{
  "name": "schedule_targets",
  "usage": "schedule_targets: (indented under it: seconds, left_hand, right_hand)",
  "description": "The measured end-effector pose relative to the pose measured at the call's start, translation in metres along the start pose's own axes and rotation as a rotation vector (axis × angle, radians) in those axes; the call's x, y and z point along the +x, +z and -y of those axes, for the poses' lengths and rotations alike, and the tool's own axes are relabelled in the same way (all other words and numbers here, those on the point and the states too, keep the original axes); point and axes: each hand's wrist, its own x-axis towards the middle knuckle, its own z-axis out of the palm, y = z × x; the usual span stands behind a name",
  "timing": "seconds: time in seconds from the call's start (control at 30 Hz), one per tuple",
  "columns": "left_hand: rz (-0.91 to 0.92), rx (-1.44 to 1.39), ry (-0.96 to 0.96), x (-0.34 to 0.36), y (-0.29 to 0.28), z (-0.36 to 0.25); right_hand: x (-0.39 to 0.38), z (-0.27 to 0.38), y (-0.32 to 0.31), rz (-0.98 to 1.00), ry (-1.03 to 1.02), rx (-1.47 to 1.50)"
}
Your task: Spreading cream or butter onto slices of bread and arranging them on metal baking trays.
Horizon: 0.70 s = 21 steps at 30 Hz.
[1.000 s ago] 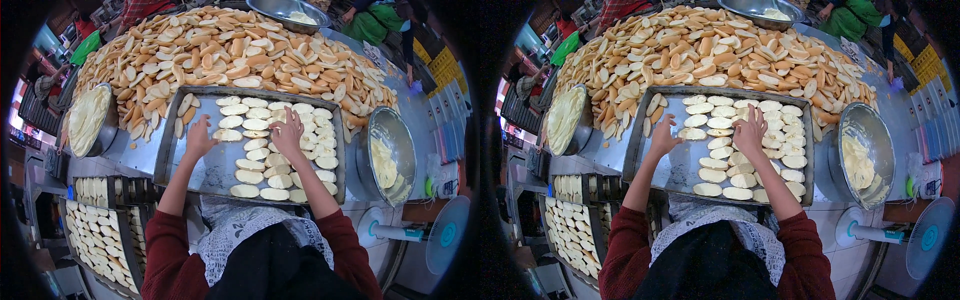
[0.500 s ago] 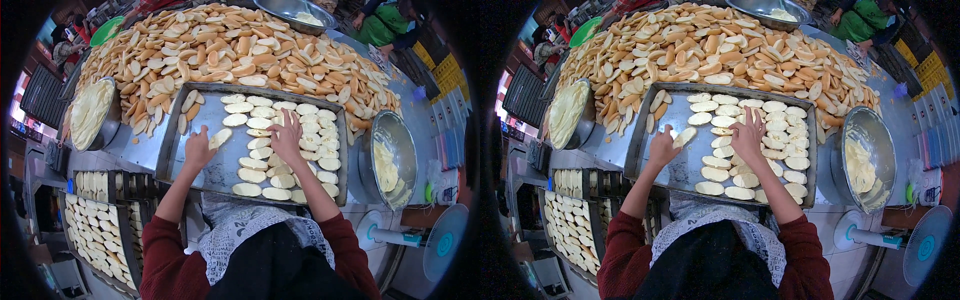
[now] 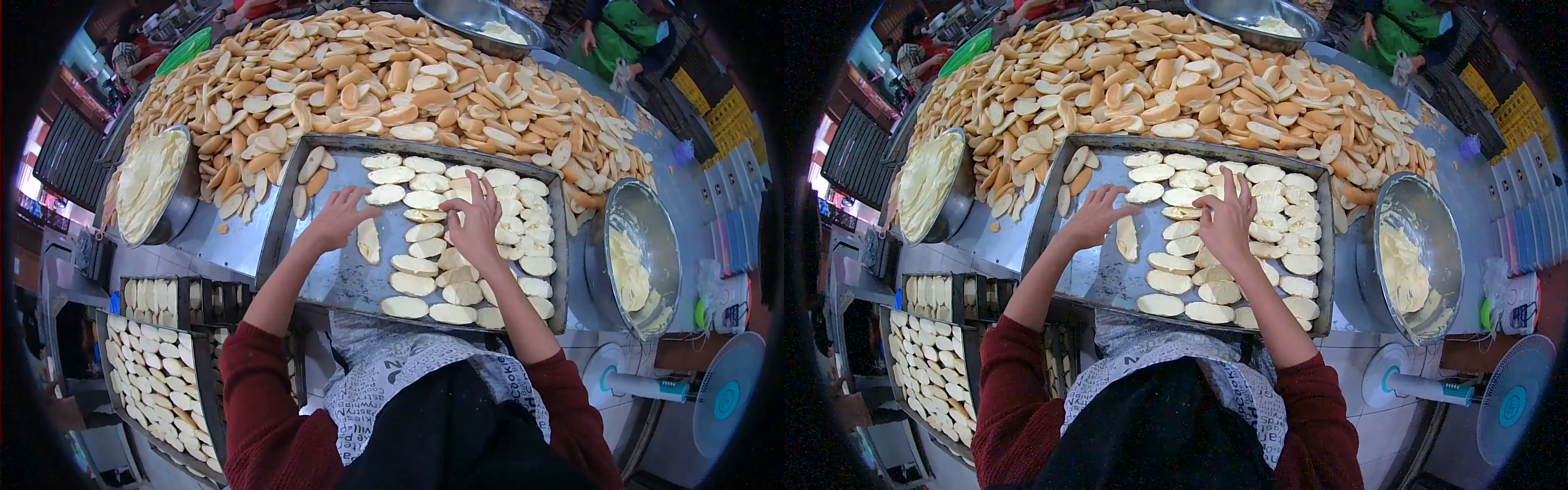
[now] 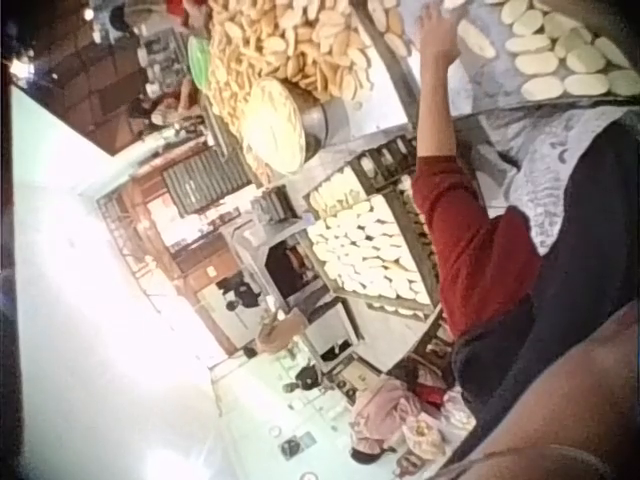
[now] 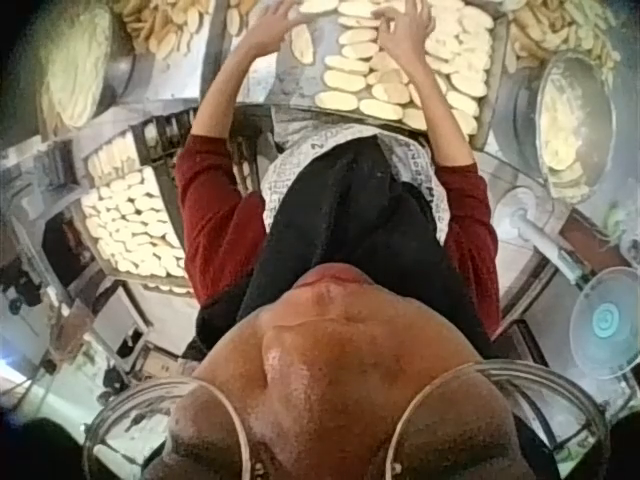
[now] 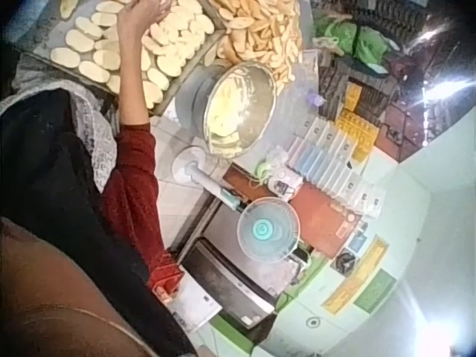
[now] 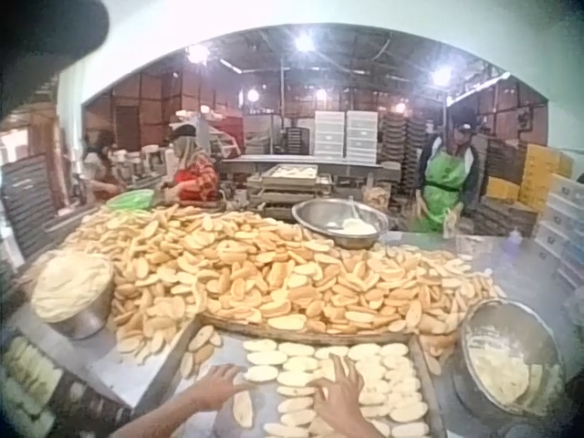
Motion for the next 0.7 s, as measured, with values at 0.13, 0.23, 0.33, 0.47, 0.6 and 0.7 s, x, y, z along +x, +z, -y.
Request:
schedule_targets:
  seconds: [0.13,0.23,0.33,0.47,0.6,0.7]
  left_hand:
    - [0.083,0.022,0.071,0.014,-0.001,0.002]
    - [0.062,0.031,0.055,0.011,0.004,0.011]
    - [-0.054,0.001,-0.062,0.008,0.007,0.017]
    - [-0.124,-0.123,-0.236,0.009,0.012,0.018]
    - [-0.104,-0.136,-0.290,0.013,0.013,0.012]
    - [-0.133,-0.150,-0.272,0.014,0.017,0.008]
  right_hand:
    - [-0.011,-0.012,-0.018,-0.021,0.020,-0.002]
    - [-0.021,-0.026,-0.031,-0.062,0.052,-0.051]
    - [-0.030,-0.036,-0.049,-0.061,0.112,-0.087]
    - [-0.039,-0.038,-0.066,-0.069,0.175,-0.117]
    - [-0.046,-0.042,-0.072,-0.062,0.211,-0.137]
    - [-0.052,-0.044,-0.073,-0.058,0.240,-0.138]
